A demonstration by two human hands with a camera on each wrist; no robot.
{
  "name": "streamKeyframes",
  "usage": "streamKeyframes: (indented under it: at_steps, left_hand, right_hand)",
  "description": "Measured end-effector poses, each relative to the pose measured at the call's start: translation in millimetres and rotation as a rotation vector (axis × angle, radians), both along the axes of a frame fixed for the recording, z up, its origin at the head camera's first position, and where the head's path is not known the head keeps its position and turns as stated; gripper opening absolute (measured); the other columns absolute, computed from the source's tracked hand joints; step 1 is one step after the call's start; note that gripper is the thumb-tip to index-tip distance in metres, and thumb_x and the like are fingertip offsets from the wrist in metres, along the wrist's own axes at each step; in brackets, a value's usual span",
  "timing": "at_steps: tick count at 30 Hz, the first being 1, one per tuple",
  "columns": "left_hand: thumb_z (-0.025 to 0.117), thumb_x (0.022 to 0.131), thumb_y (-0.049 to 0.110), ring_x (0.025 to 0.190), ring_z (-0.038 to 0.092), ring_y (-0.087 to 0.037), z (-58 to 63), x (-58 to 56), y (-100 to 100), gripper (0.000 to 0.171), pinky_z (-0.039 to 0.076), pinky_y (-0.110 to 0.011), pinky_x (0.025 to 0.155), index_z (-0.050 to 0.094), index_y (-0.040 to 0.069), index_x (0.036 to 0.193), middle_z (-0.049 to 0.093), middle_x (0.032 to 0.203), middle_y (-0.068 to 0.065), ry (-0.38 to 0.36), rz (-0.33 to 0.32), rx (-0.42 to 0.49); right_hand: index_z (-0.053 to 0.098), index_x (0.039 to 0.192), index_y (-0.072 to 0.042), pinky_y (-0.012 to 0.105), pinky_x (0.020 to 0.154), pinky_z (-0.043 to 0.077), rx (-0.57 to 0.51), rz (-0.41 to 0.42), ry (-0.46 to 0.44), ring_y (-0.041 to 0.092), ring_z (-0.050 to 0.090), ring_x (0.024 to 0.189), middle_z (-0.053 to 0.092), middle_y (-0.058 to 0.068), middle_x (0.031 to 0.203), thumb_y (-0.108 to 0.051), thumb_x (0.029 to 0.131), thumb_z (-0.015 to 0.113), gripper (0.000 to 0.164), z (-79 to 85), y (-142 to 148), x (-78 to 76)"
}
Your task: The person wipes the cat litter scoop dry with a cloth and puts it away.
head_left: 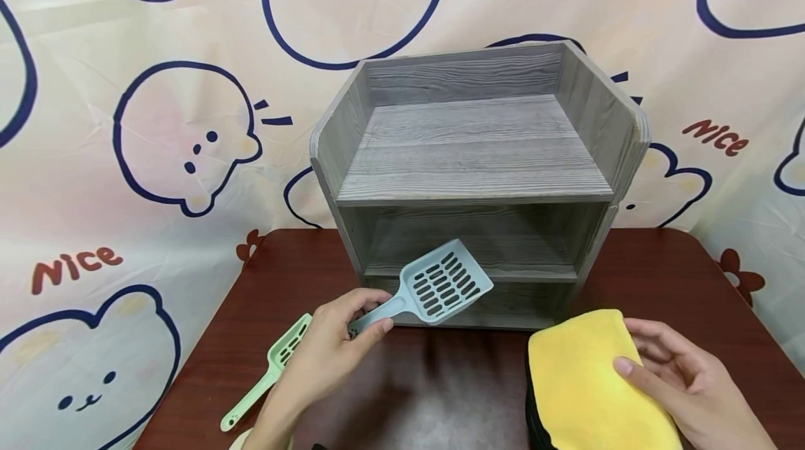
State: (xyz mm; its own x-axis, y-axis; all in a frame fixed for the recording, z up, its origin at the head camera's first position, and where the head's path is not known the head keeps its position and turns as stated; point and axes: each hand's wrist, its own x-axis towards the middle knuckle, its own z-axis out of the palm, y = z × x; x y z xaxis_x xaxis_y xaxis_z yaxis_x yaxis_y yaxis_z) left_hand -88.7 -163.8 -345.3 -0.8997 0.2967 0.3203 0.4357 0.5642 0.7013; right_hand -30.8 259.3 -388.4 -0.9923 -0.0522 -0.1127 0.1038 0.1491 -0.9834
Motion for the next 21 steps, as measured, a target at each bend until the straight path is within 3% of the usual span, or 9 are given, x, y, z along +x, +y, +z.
streamKeyframes:
  at_steps: [8,21]
  left_hand:
    - [0.077,0.088,0.016,0.074,0.058,-0.008,11.4,7.2,-8.8,0.031,0.045,-0.022,0.059,0.066,0.029,0.115,0.065,0.089,0.015,0.019,0.034,-0.007]
    - [0.077,0.089,0.017,0.078,0.058,-0.007,40.4,27.3,-16.4,0.028,0.049,-0.023,0.065,0.067,0.032,0.111,0.065,0.096,0.016,0.089,0.206,-0.063]
  right_hand:
    - [0.041,0.142,-0.01,0.05,0.069,0.058,-0.026,-0.001,0.005,0.036,0.072,0.093,0.071,-0.001,0.116,-0.014,0.1,0.061,0.047,-5.4,2.6,-0.4]
    - [0.043,0.142,-0.012,0.051,0.069,0.057,-0.081,-0.017,0.011,0.035,0.072,0.093,0.07,-0.002,0.116,-0.011,0.1,0.061,0.046,-12.0,7.8,0.2]
